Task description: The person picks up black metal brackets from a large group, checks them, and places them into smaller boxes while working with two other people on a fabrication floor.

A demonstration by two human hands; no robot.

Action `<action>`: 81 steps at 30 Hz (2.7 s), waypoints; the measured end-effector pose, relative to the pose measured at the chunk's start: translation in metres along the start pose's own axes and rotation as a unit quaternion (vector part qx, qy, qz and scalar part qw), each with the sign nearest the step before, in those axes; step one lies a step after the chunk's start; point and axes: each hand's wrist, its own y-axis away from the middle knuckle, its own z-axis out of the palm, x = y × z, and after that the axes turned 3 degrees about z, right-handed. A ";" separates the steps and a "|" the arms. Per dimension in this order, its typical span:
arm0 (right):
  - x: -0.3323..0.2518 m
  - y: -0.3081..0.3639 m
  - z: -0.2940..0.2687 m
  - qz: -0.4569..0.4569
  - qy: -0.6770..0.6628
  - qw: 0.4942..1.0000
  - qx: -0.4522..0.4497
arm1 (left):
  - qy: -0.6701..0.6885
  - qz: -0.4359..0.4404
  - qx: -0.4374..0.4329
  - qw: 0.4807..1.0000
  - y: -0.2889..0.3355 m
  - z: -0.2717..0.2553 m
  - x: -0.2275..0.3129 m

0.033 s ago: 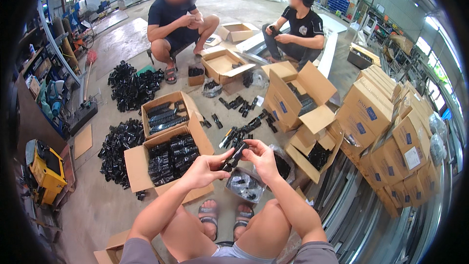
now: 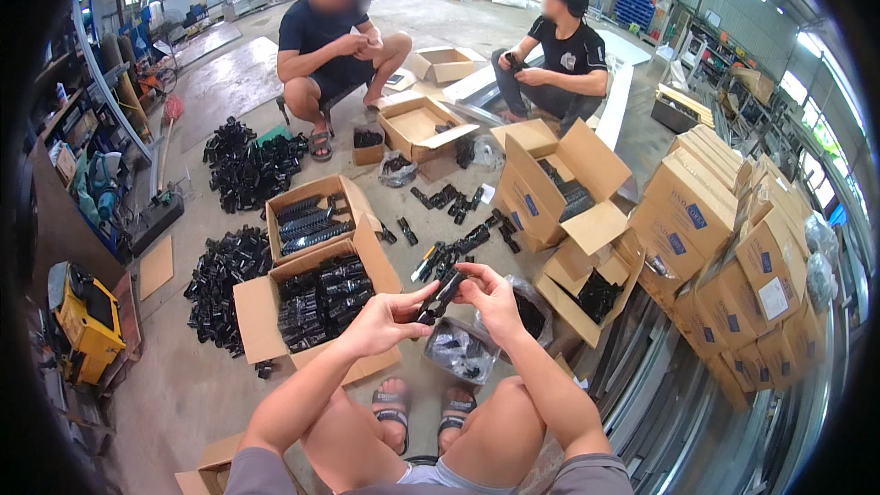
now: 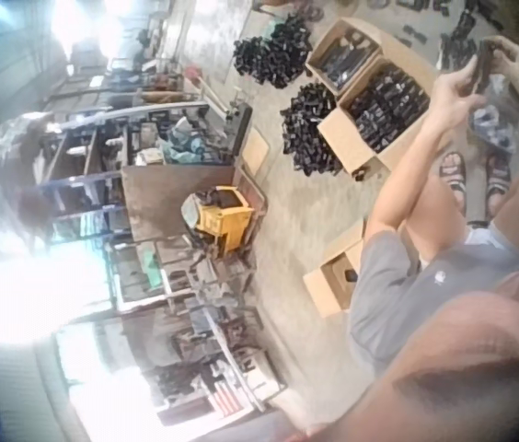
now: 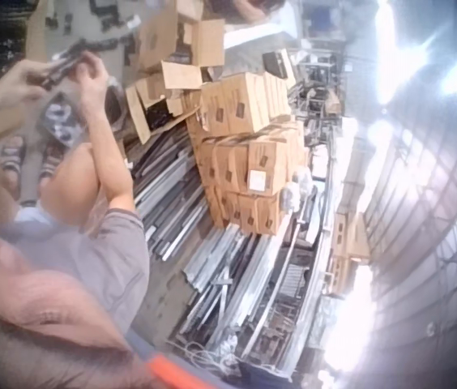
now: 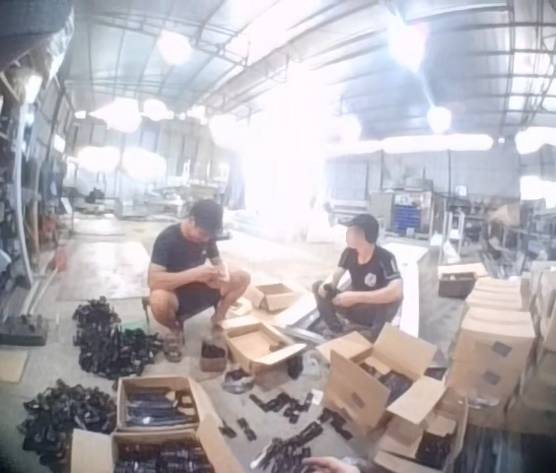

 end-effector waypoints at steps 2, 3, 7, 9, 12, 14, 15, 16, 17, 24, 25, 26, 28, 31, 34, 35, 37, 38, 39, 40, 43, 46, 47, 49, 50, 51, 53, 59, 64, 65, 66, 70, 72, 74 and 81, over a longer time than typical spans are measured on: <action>0.013 -0.017 -0.026 0.089 -0.012 0.996 0.021 | 0.108 -0.029 0.007 0.994 -0.003 -0.002 0.000; 0.033 -0.022 -0.047 0.116 0.085 0.990 0.003 | 0.130 -0.029 0.019 0.991 -0.004 0.000 0.003; 0.169 0.014 -0.107 0.188 0.563 0.792 -0.142 | 0.159 -0.025 0.043 0.986 0.002 -0.005 0.001; 0.247 0.043 -0.119 0.160 0.621 0.748 -0.172 | 0.188 -0.035 0.059 0.980 0.004 -0.010 -0.007; 0.277 0.082 -0.108 0.222 0.644 0.703 -0.205 | 0.177 -0.048 0.069 0.981 0.016 -0.015 0.003; 0.280 0.098 -0.110 0.241 0.647 0.693 -0.209 | 0.169 -0.056 0.069 0.982 0.017 -0.017 0.002; 0.280 0.101 -0.111 0.244 0.646 0.692 -0.209 | 0.165 -0.049 0.074 0.982 0.017 -0.018 -0.002; 0.280 0.105 -0.115 0.248 0.648 0.690 -0.208 | 0.167 -0.041 0.075 0.982 0.014 -0.016 -0.008; 0.281 0.107 -0.116 0.252 0.646 0.691 -0.207 | 0.166 -0.048 0.072 0.982 0.013 -0.018 -0.008; 0.283 0.109 -0.126 0.260 0.644 0.691 -0.199 | 0.136 -0.067 0.074 0.986 0.005 -0.019 -0.013; 0.283 0.107 -0.127 0.259 0.644 0.692 -0.199 | 0.138 -0.067 0.073 0.986 0.004 -0.018 -0.014; 0.284 0.106 -0.127 0.260 0.642 0.694 -0.198 | 0.134 -0.068 0.077 0.986 0.004 -0.018 -0.015; 0.284 0.106 -0.129 0.262 0.643 0.693 -0.195 | 0.132 -0.067 0.078 0.986 0.003 -0.018 -0.013; 0.285 0.106 -0.130 0.264 0.644 0.692 -0.192 | 0.124 -0.069 0.073 0.987 0.005 -0.017 -0.008; 0.284 0.106 -0.133 0.262 0.645 0.693 -0.190 | 0.116 -0.073 0.075 0.988 0.006 -0.017 -0.009; 0.284 0.107 -0.134 0.263 0.646 0.692 -0.189 | 0.120 -0.075 0.076 0.987 0.006 -0.017 -0.009; 0.282 0.104 -0.134 0.261 0.647 0.692 -0.187 | 0.123 -0.074 0.077 0.987 0.006 -0.018 -0.011; 0.281 0.104 -0.134 0.259 0.646 0.694 -0.185 | 0.107 -0.073 0.075 0.989 0.006 -0.019 -0.013; 0.281 0.107 -0.134 0.259 0.646 0.693 -0.187 | 0.094 -0.075 0.073 0.990 0.006 -0.019 -0.014; 0.280 0.105 -0.135 0.259 0.646 0.694 -0.185 | 0.095 -0.074 0.072 0.990 0.006 -0.018 -0.014; 0.281 0.105 -0.133 0.257 0.647 0.694 -0.186 | 0.109 -0.065 0.065 0.990 0.006 -0.016 -0.014; 0.280 0.104 -0.133 0.257 0.648 0.692 -0.185 | 0.110 -0.071 0.066 0.989 0.007 -0.016 -0.015; 0.280 0.104 -0.133 0.255 0.648 0.693 -0.183 | 0.100 -0.070 0.065 0.990 0.007 -0.016 -0.014; 0.280 0.102 -0.132 0.254 0.649 0.694 -0.181 | 0.091 -0.071 0.065 0.991 0.008 -0.016 -0.015; 0.280 0.102 -0.132 0.252 0.649 0.694 -0.181 | 0.087 -0.069 0.064 0.992 0.009 -0.018 -0.018; 0.279 0.101 -0.132 0.253 0.650 0.694 -0.180 | 0.083 -0.067 0.062 0.992 0.009 -0.019 -0.020; 0.279 0.100 -0.131 0.251 0.649 0.695 -0.179 | 0.087 -0.064 0.062 0.992 0.009 -0.019 -0.020; 0.276 0.092 -0.131 0.242 0.650 0.700 -0.170 | 0.091 -0.056 0.068 0.992 0.008 -0.017 -0.016; 0.247 0.058 -0.135 0.177 0.643 0.736 -0.113 | 0.130 -0.043 0.059 0.989 0.005 -0.017 -0.015; 0.233 0.043 -0.138 0.139 0.639 0.752 -0.081 | 0.165 -0.047 0.063 0.983 0.005 -0.016 -0.007; 0.217 0.028 -0.141 0.082 0.623 0.777 -0.037 | 0.201 -0.054 0.071 0.976 0.006 -0.016 -0.001; 0.035 0.001 -0.052 -0.084 0.461 0.882 0.040 | 0.235 -0.013 0.102 0.967 0.006 -0.020 -0.006; -0.016 -0.003 -0.023 -0.039 0.271 0.961 0.047 | 0.272 -0.009 0.099 0.957 -0.004 -0.013 -0.006; -0.053 -0.002 0.020 -0.062 0.171 0.983 0.039 | 0.303 0.005 0.095 0.948 -0.002 -0.012 -0.001; -0.066 0.009 0.071 -0.152 0.190 0.964 0.110 | 0.312 0.037 0.073 0.947 0.000 0.001 0.010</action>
